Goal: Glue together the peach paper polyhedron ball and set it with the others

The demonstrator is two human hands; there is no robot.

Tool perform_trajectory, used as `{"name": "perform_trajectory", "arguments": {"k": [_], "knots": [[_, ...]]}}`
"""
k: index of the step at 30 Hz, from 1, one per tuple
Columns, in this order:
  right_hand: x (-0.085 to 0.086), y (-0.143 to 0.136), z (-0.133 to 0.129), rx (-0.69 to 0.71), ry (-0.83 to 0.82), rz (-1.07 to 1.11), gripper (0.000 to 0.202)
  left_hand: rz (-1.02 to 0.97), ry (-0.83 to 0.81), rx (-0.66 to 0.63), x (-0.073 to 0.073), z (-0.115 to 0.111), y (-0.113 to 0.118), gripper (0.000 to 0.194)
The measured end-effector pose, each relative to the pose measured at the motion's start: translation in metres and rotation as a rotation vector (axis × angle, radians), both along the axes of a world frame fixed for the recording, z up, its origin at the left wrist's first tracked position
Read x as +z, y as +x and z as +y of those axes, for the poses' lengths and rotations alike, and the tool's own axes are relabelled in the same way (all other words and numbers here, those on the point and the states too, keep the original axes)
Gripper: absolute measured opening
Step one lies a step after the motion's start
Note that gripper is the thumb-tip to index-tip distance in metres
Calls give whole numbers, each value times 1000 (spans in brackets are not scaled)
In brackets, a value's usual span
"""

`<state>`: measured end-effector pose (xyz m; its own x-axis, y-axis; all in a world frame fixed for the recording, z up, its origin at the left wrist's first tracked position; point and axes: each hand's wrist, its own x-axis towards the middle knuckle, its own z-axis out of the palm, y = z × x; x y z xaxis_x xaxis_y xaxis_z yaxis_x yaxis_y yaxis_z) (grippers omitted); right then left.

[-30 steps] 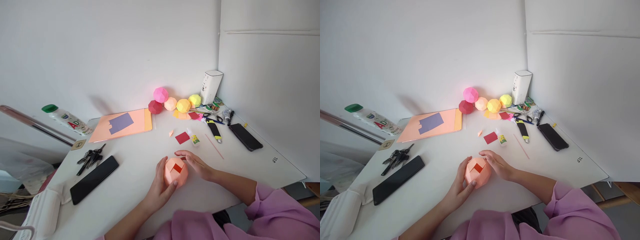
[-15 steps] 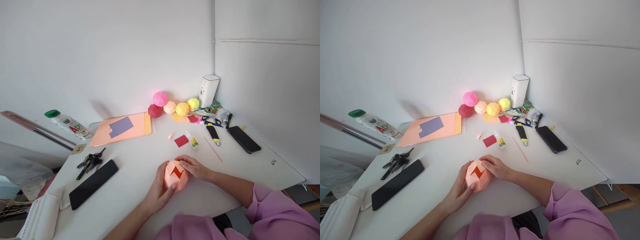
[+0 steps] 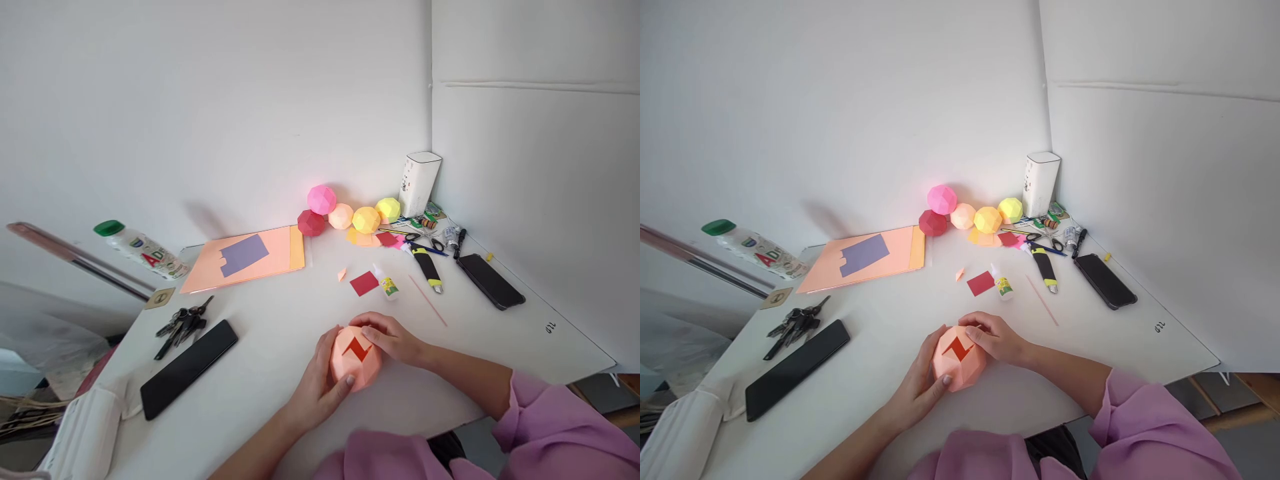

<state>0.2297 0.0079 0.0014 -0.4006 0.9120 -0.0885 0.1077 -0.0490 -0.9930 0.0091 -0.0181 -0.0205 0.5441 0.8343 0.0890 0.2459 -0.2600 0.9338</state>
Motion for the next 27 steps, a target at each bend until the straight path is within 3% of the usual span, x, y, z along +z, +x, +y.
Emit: {"name": "perform_trajectory", "arguments": {"k": [6,12,23,27], "knots": [[2,0,-2,76,112,32,33,-70,127,-14,-1,-3,3,76],[2,-2,-3,124,100,82,36,-96,104,-15,-2,-4,4,85],[3,-2,-4,133,-30,72,48,-110,-42,118,4,-4,1,76],[6,-3,-3,163,-4,87,47,-80,73,174,6,-4,2,75]]}}
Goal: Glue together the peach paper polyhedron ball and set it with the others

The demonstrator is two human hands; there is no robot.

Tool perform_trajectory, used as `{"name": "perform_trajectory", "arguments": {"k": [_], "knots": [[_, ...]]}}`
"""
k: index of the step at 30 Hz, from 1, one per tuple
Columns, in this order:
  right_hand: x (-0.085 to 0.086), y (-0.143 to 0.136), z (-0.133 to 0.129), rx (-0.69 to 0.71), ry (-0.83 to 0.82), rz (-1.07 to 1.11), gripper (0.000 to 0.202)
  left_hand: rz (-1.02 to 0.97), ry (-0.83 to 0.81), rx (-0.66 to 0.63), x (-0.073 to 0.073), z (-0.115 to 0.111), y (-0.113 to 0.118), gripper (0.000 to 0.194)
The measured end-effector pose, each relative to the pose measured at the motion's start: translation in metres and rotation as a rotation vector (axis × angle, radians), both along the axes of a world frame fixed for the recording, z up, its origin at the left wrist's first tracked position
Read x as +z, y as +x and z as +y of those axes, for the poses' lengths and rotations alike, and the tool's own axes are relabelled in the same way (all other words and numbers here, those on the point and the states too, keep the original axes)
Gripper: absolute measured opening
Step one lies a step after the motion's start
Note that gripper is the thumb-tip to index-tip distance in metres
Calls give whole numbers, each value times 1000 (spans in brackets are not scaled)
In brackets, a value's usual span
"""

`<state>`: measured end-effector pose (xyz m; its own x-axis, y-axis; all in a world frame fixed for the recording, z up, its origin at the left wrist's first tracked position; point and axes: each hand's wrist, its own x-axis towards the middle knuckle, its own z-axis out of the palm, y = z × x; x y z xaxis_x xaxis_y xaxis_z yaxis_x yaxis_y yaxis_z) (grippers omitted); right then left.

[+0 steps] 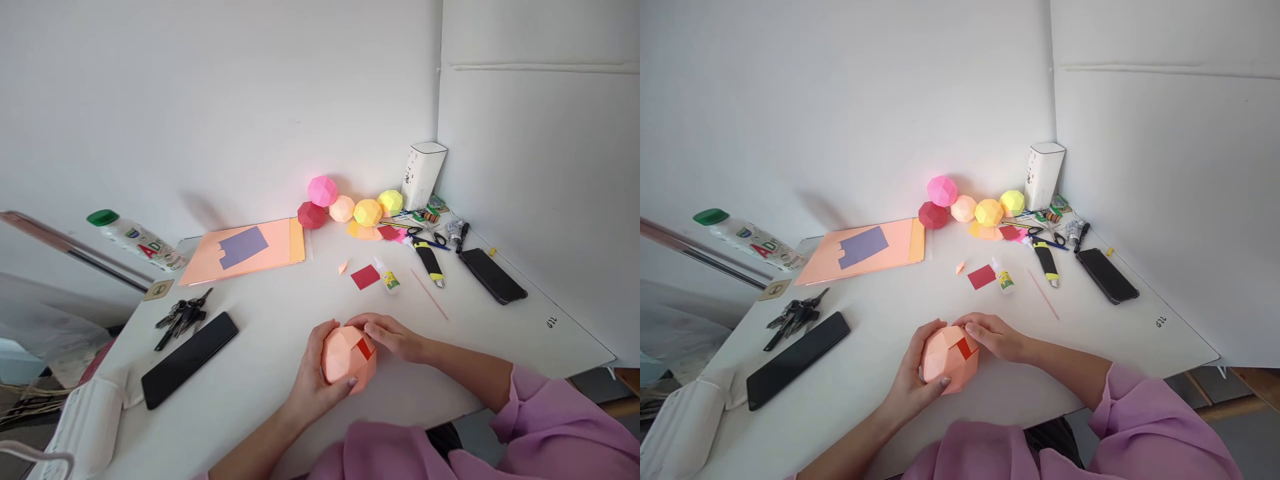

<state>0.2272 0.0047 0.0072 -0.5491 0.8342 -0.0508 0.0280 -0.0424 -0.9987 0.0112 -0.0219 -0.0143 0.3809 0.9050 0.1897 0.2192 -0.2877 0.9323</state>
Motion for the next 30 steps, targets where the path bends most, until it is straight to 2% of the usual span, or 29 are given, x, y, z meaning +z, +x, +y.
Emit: {"name": "perform_trajectory", "arguments": {"k": [3,8,13,16,21,27,30], "knots": [[0,2,0,2,123,31,42,55,175,-1,-1,-1,1,73],[-3,5,-1,-47,448,-26,35,102,410,-10,-3,-2,2,72],[-1,5,1,-115,872,-81,41,150,440,10,-3,-1,1,71],[2,3,1,-164,1068,-146,45,154,438,20,-4,-1,1,71],[5,-2,-4,-215,1199,-322,41,188,466,11,-6,-2,2,74],[5,-7,-13,-303,1327,-439,20,225,504,-47,-13,-7,5,80],[3,-8,-16,-296,1323,-454,18,229,487,-56,-15,-8,5,83]]}}
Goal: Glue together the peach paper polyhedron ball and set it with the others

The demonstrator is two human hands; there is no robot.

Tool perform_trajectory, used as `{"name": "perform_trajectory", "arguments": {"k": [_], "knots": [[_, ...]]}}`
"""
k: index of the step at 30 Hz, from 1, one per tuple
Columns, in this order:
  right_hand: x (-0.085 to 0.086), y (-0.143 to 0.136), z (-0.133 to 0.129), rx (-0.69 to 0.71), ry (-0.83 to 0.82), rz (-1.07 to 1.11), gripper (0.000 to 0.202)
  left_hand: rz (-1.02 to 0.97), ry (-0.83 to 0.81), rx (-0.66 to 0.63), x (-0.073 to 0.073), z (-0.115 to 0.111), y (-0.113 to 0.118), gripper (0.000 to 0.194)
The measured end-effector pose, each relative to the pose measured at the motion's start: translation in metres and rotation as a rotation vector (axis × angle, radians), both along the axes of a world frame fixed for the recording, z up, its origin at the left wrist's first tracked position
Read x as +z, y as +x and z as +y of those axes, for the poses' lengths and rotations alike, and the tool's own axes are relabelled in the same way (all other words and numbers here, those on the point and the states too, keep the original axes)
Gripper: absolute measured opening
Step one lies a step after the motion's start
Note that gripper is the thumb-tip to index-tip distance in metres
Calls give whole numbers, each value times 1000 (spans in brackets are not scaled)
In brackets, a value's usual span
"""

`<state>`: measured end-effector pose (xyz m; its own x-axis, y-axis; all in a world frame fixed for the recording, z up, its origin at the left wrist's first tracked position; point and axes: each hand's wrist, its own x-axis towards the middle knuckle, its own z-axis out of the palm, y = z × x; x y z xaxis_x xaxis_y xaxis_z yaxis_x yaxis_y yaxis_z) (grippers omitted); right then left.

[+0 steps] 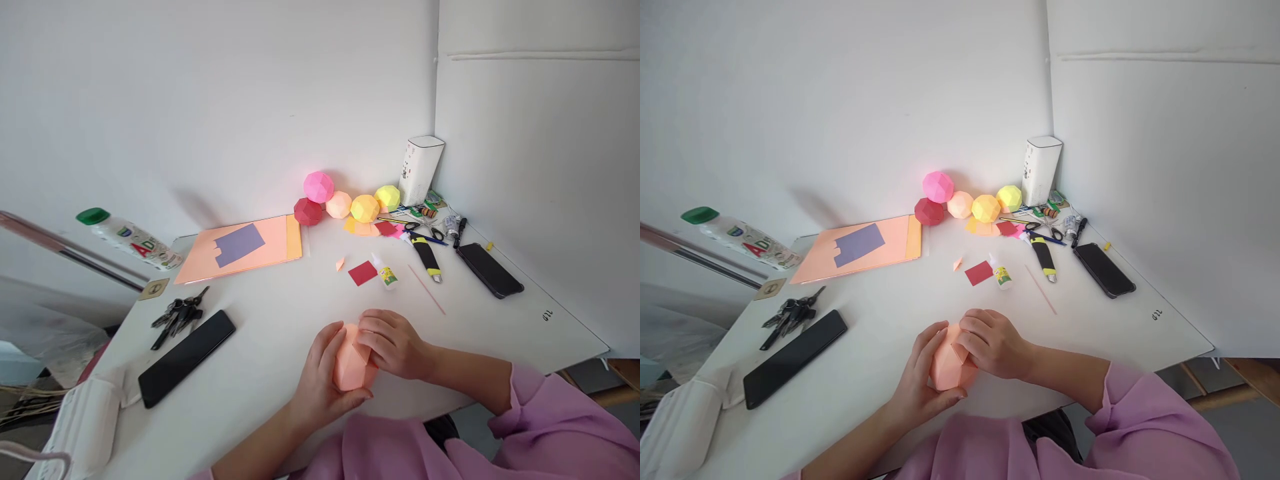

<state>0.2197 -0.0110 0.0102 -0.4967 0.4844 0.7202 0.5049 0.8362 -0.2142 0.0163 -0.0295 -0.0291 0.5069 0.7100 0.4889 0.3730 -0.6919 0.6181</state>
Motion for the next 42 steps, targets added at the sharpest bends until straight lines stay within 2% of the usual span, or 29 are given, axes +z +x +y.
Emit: {"name": "perform_trajectory", "arguments": {"k": [3,7,15,18,25,29,33,42], "knots": [[-5,1,-2,7,-63,4,19,14,0,-16,0,1,0,86],[-9,3,-4,-6,-31,-23,19,15,24,-77,1,3,0,84],[-2,0,-1,11,-98,46,18,4,-20,-133,1,3,0,82],[4,2,2,46,-230,66,16,2,-70,-121,1,3,-1,82],[24,19,10,305,-657,106,15,-27,-150,-81,3,5,-4,78],[20,18,10,287,-773,196,8,-27,-155,-88,3,6,-5,78],[13,12,9,267,-796,252,14,-14,-148,-96,3,7,-5,80],[10,12,8,282,-722,233,14,-16,-131,-121,6,8,-4,80]]}}
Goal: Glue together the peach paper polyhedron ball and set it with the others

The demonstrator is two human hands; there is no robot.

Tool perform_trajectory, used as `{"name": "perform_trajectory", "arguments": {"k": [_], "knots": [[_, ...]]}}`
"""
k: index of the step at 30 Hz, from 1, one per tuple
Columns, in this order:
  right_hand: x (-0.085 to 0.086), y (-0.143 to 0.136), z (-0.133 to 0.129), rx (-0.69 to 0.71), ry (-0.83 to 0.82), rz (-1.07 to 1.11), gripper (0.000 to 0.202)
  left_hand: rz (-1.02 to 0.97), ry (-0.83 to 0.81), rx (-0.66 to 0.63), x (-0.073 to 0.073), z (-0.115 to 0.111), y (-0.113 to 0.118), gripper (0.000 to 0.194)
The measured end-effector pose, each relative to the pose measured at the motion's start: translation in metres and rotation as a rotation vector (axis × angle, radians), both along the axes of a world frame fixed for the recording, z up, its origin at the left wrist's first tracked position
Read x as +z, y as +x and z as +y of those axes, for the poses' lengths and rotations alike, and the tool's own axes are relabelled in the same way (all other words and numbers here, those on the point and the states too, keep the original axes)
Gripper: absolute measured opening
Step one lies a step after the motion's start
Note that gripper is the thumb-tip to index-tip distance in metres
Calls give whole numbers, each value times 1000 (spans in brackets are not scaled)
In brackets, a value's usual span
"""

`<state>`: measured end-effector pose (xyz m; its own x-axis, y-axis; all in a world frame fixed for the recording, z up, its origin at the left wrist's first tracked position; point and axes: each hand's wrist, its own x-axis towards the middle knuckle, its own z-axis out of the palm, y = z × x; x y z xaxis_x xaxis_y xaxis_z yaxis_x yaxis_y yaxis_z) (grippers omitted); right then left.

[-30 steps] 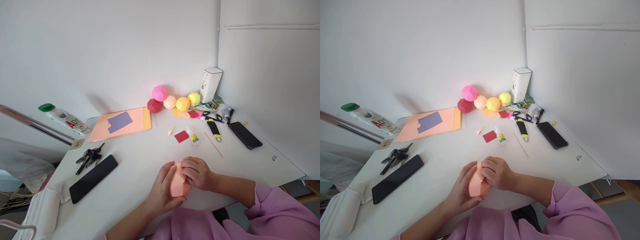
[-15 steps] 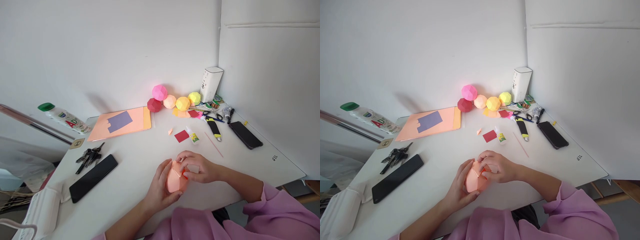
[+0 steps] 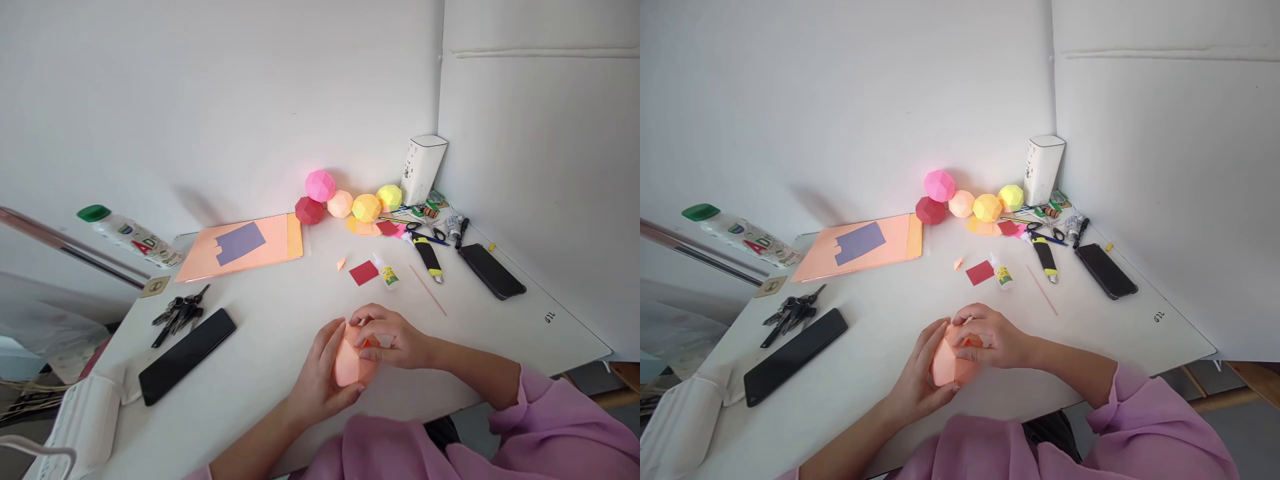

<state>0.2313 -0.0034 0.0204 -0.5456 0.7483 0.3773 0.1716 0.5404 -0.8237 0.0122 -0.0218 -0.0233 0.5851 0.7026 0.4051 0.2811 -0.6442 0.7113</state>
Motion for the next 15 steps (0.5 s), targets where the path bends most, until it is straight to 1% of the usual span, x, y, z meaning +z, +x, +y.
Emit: {"name": "perform_trajectory", "arguments": {"k": [8,15], "knots": [[-3,-1,2,31,56,28,19,-19,18,-36,4,1,2,79],[-2,-1,2,39,80,10,23,-7,9,-43,3,1,1,80]]}}
